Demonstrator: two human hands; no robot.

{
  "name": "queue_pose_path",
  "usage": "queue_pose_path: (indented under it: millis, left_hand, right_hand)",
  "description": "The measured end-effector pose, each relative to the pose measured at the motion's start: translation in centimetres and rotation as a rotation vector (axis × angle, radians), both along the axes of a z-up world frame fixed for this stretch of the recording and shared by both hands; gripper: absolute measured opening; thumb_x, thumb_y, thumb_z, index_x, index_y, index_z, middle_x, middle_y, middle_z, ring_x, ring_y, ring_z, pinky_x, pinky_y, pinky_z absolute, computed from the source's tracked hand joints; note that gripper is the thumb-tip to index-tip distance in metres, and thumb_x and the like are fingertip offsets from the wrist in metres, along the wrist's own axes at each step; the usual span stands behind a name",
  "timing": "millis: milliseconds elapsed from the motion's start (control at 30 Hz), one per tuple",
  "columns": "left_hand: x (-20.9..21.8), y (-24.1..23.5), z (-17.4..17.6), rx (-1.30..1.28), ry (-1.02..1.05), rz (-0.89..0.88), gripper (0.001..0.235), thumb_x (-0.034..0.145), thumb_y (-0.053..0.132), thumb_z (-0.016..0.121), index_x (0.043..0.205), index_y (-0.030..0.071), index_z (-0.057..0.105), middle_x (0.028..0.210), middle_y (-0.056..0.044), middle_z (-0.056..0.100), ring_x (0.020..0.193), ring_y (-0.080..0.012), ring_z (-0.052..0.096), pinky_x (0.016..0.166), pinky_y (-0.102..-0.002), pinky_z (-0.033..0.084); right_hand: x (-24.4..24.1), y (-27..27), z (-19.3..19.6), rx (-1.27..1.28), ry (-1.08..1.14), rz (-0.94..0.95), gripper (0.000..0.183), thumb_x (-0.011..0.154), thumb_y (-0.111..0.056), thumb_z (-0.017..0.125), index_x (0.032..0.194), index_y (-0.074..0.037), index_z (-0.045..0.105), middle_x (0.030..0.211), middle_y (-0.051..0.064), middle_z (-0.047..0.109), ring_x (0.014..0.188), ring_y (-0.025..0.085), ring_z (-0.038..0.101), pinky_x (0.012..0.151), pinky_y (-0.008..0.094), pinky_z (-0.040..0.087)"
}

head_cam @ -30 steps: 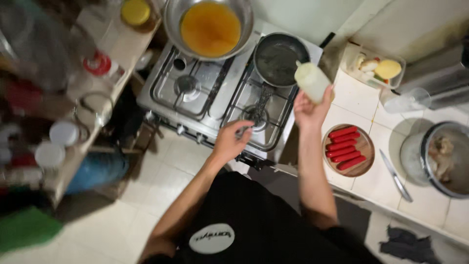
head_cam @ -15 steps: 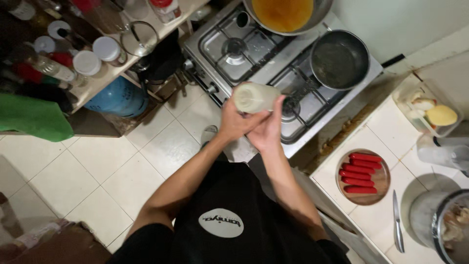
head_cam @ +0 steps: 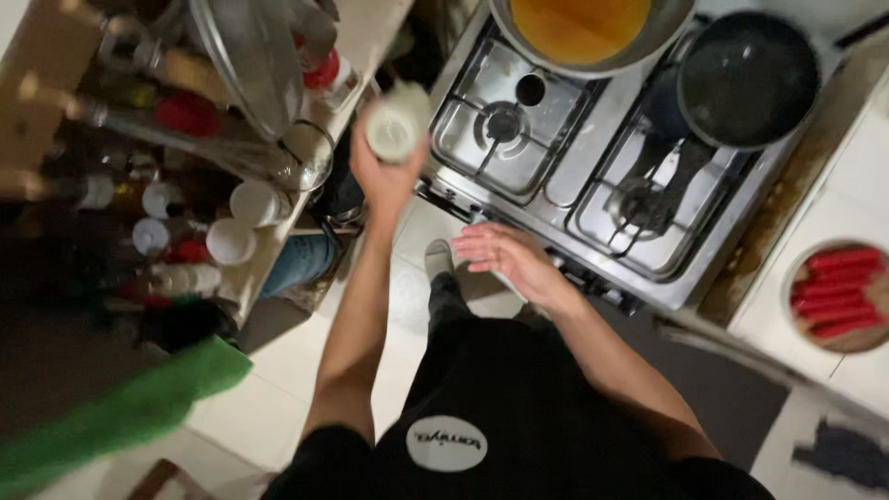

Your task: The person washes a cutting board in a sink with a sponge, rinses it under a faucet, and then prepares a marinade by handling meat in a bowl and pouring oil into a pan.

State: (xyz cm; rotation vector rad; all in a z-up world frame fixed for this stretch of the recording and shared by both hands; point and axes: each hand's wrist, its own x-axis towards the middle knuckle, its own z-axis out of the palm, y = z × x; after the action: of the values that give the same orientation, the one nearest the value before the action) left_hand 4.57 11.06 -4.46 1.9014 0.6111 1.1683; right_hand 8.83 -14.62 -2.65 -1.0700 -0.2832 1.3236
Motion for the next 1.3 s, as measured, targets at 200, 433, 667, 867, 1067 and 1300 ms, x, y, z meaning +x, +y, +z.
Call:
queue_pose_path:
  millis: [200, 433, 667, 867, 1067, 1300]
  left_hand:
    - [9.8, 12.8, -13.5, -0.272, 0.020, -0.028, 0.082, 0.079, 0.018, 0.096, 0.144, 0.000, 0.049, 0.137, -0.018, 0.063, 0.121, -0.0285, 0.065, 0.103, -0.041, 0.056]
    - [17.0, 22.0, -24.2, -0.205, 0.069, -0.019, 0.100, 0.082, 0.032, 0.099, 0.151, -0.004, 0.037, 0.149, -0.025, 0.050, 0.131, -0.0373, 0.054, 0.112, -0.047, 0.046]
    - [20.4, 26.8, -25.1, -0.478, 0.600, 0.112, 0.097, 0.084, 0.042, 0.088, 0.151, -0.001, 0.034, 0.152, -0.025, 0.042, 0.137, -0.0386, 0.045, 0.114, -0.049, 0.036]
    - [21.8, 28.1, -23.5, -0.724, 0.506, 0.146, 0.088, 0.090, 0.045, 0.075, 0.154, 0.004, 0.032, 0.157, -0.021, 0.035, 0.143, -0.0361, 0.039, 0.116, -0.050, 0.032]
    - [22.7, 28.3, -22.5, -1.061, 0.302, 0.148, 0.079, 0.096, 0.047, 0.062, 0.157, 0.010, 0.029, 0.162, -0.017, 0.028, 0.149, -0.0335, 0.033, 0.119, -0.051, 0.027]
    - [21.0, 24.7, -21.4, -1.328, 0.129, -0.086, 0.070, 0.102, 0.049, 0.046, 0.161, 0.016, 0.026, 0.168, -0.013, 0.020, 0.156, -0.0304, 0.025, 0.121, -0.051, 0.021]
  right_hand:
    - [-1.1, 2.6, 2.0, -0.155, -0.027, -0.256, 0.052, 0.102, -0.036, 0.054, 0.136, 0.004, 0.056, 0.131, 0.018, 0.068, 0.118, 0.027, 0.067, 0.096, 0.040, 0.054]
    - [-3.8, 1.3, 2.4, -0.308, 0.024, -0.530, 0.049, 0.102, -0.035, 0.053, 0.132, 0.003, 0.059, 0.127, 0.020, 0.070, 0.112, 0.027, 0.069, 0.091, 0.039, 0.056]
    - [-5.4, 1.3, 1.7, -0.305, 0.044, -0.666, 0.045, 0.102, -0.031, 0.053, 0.133, 0.002, 0.058, 0.126, 0.019, 0.069, 0.110, 0.027, 0.070, 0.087, 0.037, 0.058]
    - [-4.9, 1.6, 1.9, -0.404, 0.083, -0.698, 0.045, 0.101, -0.032, 0.054, 0.131, 0.001, 0.060, 0.124, 0.016, 0.072, 0.109, 0.023, 0.071, 0.085, 0.035, 0.057]
    - [-5.6, 0.7, 1.1, -0.372, 0.086, -0.728, 0.045, 0.101, -0.035, 0.056, 0.129, -0.001, 0.061, 0.124, 0.013, 0.071, 0.110, 0.022, 0.071, 0.087, 0.033, 0.058]
    - [-5.0, -0.7, -0.2, -0.307, 0.046, -0.728, 0.045, 0.101, -0.035, 0.058, 0.130, -0.001, 0.060, 0.123, 0.014, 0.071, 0.109, 0.023, 0.071, 0.085, 0.035, 0.059]
